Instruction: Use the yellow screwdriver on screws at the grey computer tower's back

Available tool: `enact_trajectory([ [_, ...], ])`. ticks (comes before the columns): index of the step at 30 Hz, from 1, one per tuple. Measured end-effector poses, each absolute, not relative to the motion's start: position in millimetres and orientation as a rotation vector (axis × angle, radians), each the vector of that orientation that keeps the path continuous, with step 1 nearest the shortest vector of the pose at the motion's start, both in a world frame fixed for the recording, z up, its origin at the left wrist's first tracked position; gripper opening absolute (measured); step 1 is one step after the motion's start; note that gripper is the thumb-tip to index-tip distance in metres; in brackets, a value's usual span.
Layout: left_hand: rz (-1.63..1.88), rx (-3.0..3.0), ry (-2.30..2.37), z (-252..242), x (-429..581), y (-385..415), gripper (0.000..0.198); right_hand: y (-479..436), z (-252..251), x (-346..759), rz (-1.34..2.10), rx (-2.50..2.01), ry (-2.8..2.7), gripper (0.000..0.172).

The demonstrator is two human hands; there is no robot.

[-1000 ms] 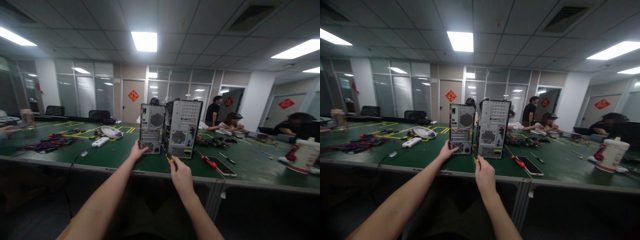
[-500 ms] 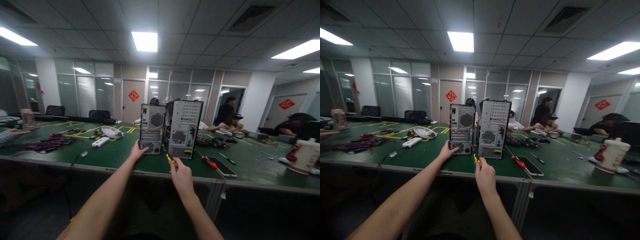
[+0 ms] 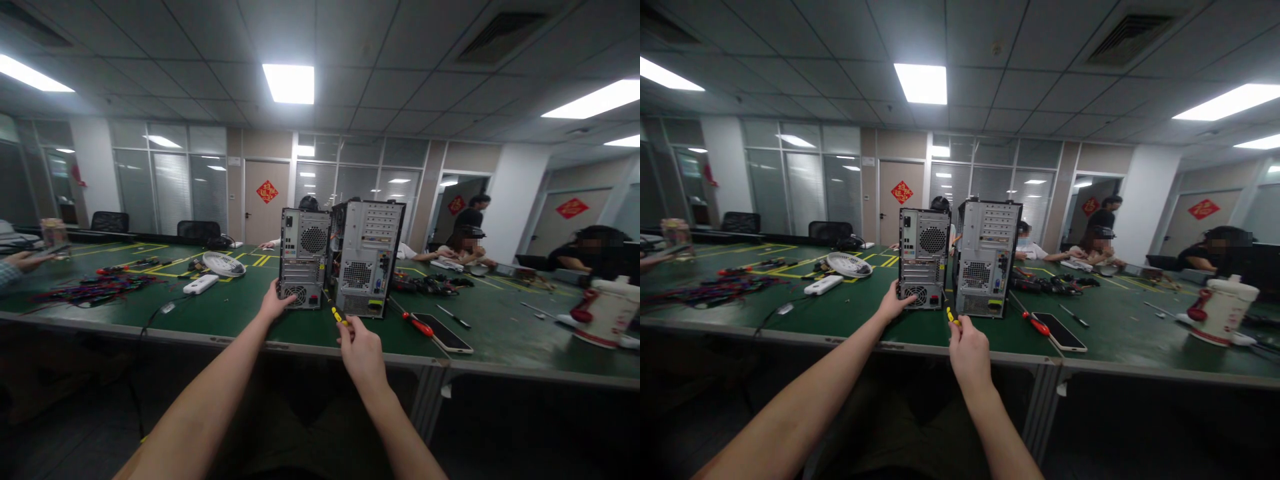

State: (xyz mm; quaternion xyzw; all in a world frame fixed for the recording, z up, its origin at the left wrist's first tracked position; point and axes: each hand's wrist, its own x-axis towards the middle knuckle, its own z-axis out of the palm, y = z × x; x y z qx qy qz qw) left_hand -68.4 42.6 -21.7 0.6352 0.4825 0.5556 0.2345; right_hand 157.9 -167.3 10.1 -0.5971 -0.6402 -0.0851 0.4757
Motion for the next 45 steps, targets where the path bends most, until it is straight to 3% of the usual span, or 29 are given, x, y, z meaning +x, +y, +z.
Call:
enact_trajectory([
  [10,1.521,1.742,1.330,-19.9,-68.3,40.1,0.091,-172.4,15.4,157.7,-0.177,-1.415,-1.575,0.013],
  [22,1.540,1.735,1.319,-19.2,-67.1,39.6,0.090,-177.3,17.5,157.8,-0.262,-1.373,-1.614,0.021],
  [30,1.529,1.739,1.330,-17.8,-67.4,37.8,0.090,-172.7,14.1,157.1,-0.094,-1.416,-1.567,0.019],
  [37,1.522,1.724,1.324,-18.9,-67.5,39.4,0.093,-176.2,17.1,158.6,-0.298,-1.352,-1.607,0.023],
  [45,1.524,1.759,1.337,-20.7,-67.3,42.0,0.088,-171.2,12.7,157.5,-0.080,-1.452,-1.543,0.018],
])
